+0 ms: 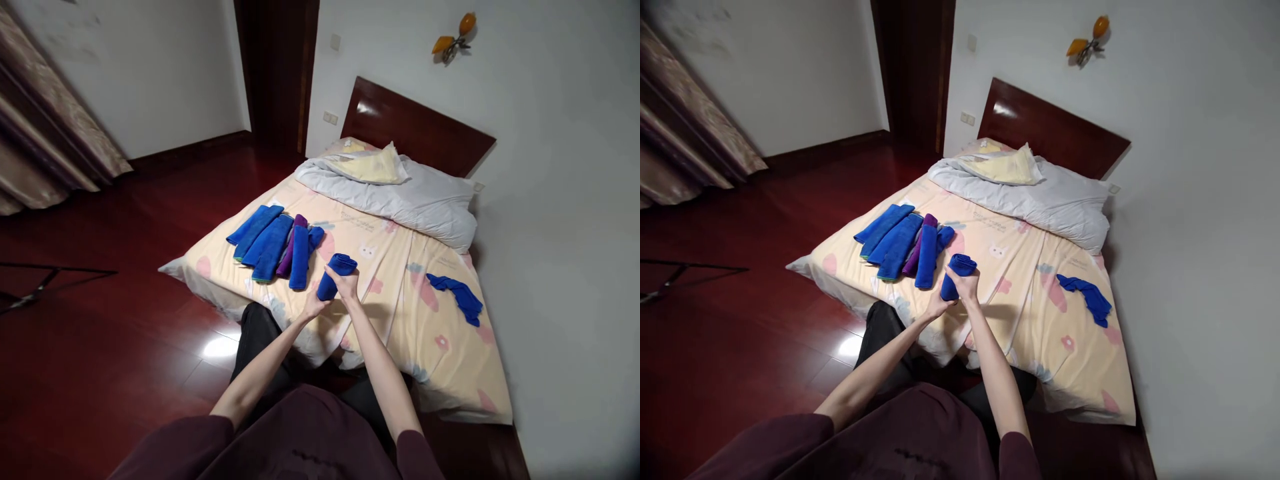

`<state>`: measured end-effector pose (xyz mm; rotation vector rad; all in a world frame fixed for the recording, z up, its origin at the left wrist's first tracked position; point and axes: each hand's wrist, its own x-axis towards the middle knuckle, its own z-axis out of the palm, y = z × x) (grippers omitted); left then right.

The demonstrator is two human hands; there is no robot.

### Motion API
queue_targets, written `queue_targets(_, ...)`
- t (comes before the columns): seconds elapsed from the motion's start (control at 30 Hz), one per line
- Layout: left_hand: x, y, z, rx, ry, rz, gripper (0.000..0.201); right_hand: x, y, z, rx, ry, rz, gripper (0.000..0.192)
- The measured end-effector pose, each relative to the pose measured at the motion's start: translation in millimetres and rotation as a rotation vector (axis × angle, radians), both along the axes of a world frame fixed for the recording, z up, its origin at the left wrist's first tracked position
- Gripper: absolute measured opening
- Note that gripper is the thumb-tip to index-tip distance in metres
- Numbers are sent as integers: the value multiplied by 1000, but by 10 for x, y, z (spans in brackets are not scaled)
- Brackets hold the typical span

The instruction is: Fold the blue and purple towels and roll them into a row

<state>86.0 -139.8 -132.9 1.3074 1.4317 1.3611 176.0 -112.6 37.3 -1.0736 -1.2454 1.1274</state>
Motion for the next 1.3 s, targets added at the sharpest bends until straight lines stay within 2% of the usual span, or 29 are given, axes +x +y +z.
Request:
queue_targets(0.13, -143, 165, -97, -95, -45, 40, 52, -202, 125, -19, -15, -29, -15, 37)
queue_targets(0.33, -305, 374, -101, -150, -5, 73, 42, -407, 309, -149, -32, -11, -3, 37)
queue_targets(0.63, -418, 434, -208, -191, 39, 87, 40, -490, 512, -349, 83, -130, -75, 40)
queue_targets(0.83, -426, 435, -293, -168, 18, 103, 45, -487, 531, -484, -22, -171, -100, 48)
queue_targets(0.97, -422, 457, -329, -122, 24, 118, 47, -476, 537, -531, -16, -182, -97, 48)
queue_targets(1.1, -420, 453, -298, -121, 34, 116, 45, -475, 527, -533, -14, -177, -95, 47)
queue_targets(1.3, -429, 401, -151, -152, 50, 51, 37, -485, 495, -505, 8, -164, -96, 46)
